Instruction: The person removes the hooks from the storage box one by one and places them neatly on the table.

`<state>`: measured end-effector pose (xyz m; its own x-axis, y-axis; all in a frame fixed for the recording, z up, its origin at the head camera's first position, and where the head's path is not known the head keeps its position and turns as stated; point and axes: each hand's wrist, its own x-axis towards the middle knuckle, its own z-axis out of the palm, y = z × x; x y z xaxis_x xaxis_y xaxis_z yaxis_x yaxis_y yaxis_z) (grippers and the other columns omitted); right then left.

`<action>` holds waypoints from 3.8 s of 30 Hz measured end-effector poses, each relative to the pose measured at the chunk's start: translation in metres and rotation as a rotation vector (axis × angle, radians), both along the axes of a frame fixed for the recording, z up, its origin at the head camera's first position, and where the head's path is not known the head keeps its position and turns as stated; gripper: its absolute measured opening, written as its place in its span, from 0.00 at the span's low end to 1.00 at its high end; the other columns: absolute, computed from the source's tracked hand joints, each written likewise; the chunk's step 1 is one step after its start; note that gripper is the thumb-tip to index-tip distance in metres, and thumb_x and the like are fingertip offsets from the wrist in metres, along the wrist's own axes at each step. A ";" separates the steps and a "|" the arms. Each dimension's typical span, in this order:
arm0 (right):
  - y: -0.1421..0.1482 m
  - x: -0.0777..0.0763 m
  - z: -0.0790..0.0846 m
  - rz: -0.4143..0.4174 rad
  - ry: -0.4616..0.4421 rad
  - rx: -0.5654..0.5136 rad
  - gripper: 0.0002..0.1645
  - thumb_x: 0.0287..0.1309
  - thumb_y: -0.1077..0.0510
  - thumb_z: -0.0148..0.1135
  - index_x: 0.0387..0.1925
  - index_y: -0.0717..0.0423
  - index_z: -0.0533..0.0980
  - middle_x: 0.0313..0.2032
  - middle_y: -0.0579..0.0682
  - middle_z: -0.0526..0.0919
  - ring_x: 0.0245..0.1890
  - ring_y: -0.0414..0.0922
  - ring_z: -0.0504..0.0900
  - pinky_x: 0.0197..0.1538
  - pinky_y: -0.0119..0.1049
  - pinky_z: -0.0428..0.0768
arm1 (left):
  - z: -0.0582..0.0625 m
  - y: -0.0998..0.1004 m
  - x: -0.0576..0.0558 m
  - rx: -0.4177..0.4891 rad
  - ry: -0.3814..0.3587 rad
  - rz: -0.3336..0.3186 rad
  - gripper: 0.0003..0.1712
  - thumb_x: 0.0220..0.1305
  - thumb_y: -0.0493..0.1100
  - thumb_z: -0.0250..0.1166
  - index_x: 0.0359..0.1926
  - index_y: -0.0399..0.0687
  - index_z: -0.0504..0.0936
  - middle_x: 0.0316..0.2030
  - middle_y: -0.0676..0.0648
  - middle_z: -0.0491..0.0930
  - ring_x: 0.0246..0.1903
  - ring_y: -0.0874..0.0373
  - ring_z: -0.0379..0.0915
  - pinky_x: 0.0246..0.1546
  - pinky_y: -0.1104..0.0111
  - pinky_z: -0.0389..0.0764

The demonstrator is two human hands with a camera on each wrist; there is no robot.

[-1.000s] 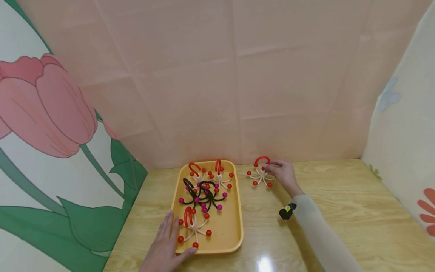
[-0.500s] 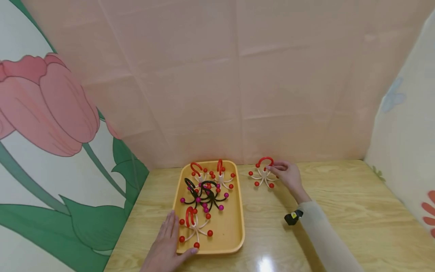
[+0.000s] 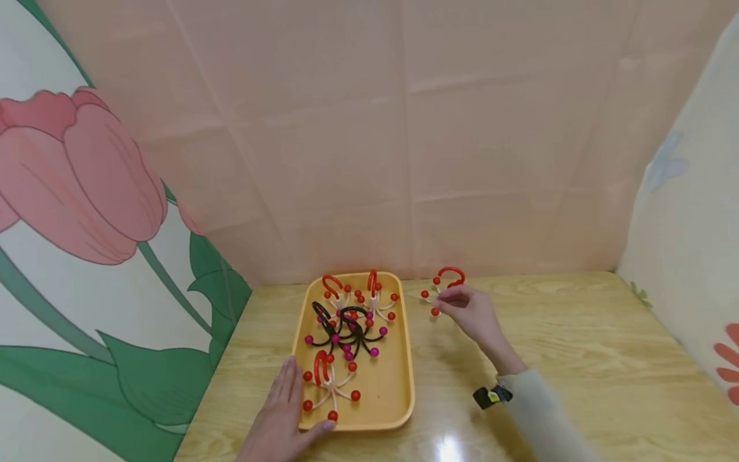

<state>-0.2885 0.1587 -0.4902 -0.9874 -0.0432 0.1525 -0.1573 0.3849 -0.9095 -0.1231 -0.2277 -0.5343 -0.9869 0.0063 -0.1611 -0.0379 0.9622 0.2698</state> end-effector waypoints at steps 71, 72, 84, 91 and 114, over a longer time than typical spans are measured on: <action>-0.186 0.037 0.005 0.768 -0.173 0.147 0.13 0.59 0.66 0.75 0.47 0.57 0.87 0.35 0.46 0.92 0.34 0.37 0.87 0.39 0.34 0.87 | -0.005 -0.006 -0.002 0.054 0.052 -0.041 0.72 0.58 0.88 0.53 0.85 0.43 0.47 0.86 0.41 0.32 0.86 0.40 0.31 0.81 0.40 0.55; -0.185 0.037 0.005 0.758 -0.191 0.130 0.13 0.59 0.65 0.75 0.47 0.59 0.87 0.35 0.47 0.92 0.34 0.38 0.88 0.41 0.37 0.89 | -0.005 -0.006 -0.002 0.053 0.057 -0.043 0.72 0.58 0.88 0.53 0.85 0.43 0.47 0.86 0.41 0.32 0.86 0.40 0.31 0.81 0.40 0.56; -0.179 0.041 0.009 0.720 -0.182 0.061 0.05 0.58 0.65 0.76 0.37 0.61 0.88 0.31 0.47 0.93 0.30 0.40 0.91 0.37 0.45 0.91 | -0.004 -0.006 0.000 0.052 0.051 -0.037 0.72 0.58 0.88 0.53 0.84 0.40 0.51 0.86 0.41 0.31 0.86 0.40 0.31 0.81 0.40 0.56; -0.167 0.040 0.021 0.704 -0.166 -0.018 0.06 0.59 0.60 0.77 0.37 0.58 0.89 0.33 0.49 0.94 0.32 0.45 0.93 0.37 0.45 0.91 | -0.005 -0.005 0.001 0.050 0.059 -0.031 0.74 0.56 0.89 0.54 0.85 0.42 0.46 0.86 0.40 0.32 0.86 0.40 0.31 0.81 0.41 0.58; -0.098 0.029 0.061 0.625 -0.206 -0.195 0.20 0.60 0.56 0.78 0.48 0.65 0.85 0.40 0.57 0.94 0.44 0.58 0.93 0.48 0.45 0.92 | -0.007 -0.002 -0.001 -0.022 0.049 -0.017 0.79 0.53 0.93 0.49 0.84 0.39 0.43 0.86 0.38 0.35 0.86 0.39 0.35 0.85 0.43 0.48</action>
<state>-0.2599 0.0602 -0.4292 -0.7954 -0.6055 0.0269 -0.1128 0.1043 -0.9881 -0.1239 -0.2296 -0.5417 -0.9934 0.0201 -0.1128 -0.0087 0.9684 0.2492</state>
